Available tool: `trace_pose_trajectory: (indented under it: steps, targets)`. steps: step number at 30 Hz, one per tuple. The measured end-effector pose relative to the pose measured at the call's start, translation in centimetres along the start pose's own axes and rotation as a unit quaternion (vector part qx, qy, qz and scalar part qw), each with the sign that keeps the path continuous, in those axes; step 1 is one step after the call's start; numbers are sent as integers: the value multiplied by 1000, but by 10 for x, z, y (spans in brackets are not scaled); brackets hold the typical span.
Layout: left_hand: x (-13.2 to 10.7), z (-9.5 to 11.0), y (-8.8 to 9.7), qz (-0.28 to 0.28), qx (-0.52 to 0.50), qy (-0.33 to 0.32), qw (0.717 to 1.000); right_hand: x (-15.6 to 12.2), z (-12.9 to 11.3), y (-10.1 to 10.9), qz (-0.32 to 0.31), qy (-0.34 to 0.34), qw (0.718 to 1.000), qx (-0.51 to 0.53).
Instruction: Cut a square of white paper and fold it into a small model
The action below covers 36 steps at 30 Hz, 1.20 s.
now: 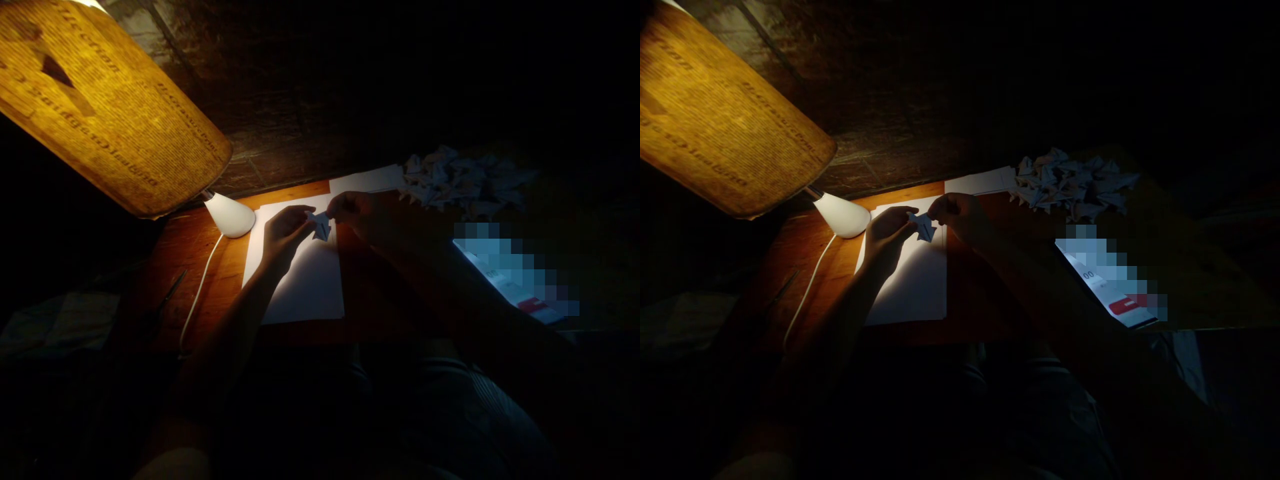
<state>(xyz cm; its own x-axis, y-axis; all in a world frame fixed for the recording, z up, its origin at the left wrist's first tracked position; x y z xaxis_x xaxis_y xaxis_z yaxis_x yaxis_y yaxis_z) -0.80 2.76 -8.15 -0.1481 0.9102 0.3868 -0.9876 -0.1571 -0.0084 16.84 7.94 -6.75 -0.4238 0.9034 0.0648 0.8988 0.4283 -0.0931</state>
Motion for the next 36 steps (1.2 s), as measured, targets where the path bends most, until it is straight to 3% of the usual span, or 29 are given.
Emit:
trace_pose_trajectory:
  steps: [7, 15, 20, 26, 36]
  targets:
    - [1, -3, 4, 22, -10, 22, 999, -5, -7, -1, -37, -10, 999, -18]
    - [1, 4, 0, -43, -61, 47, 996, -5, -7, 0, -53, -24, 998, -10]
    - [1, 6, 1, -35, -50, 21, 998, -2, -1, 0, -100, -23, 994, 25]
    - [1, 7, 0, -35, -50, 6, 998, 4, 12, -2, -101, -44, 992, 57]
    - [2, 6, 3, -19, 12, -53, 998, -6, -2, -8, -107, -12, 994, 19]
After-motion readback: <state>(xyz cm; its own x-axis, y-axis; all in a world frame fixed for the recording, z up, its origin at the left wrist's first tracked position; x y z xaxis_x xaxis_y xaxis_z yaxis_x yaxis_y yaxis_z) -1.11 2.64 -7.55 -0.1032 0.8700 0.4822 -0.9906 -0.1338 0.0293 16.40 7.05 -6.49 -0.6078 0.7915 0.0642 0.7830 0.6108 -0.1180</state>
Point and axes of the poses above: each hand's wrist, its own x-axis towards the middle knuckle, its own y-axis out of the back of the hand, z = x × y, the point moved 2 cm from there along x, towards the middle knuckle, and after that the axes turned 5 degrees about -y, right-handed, at the moved point
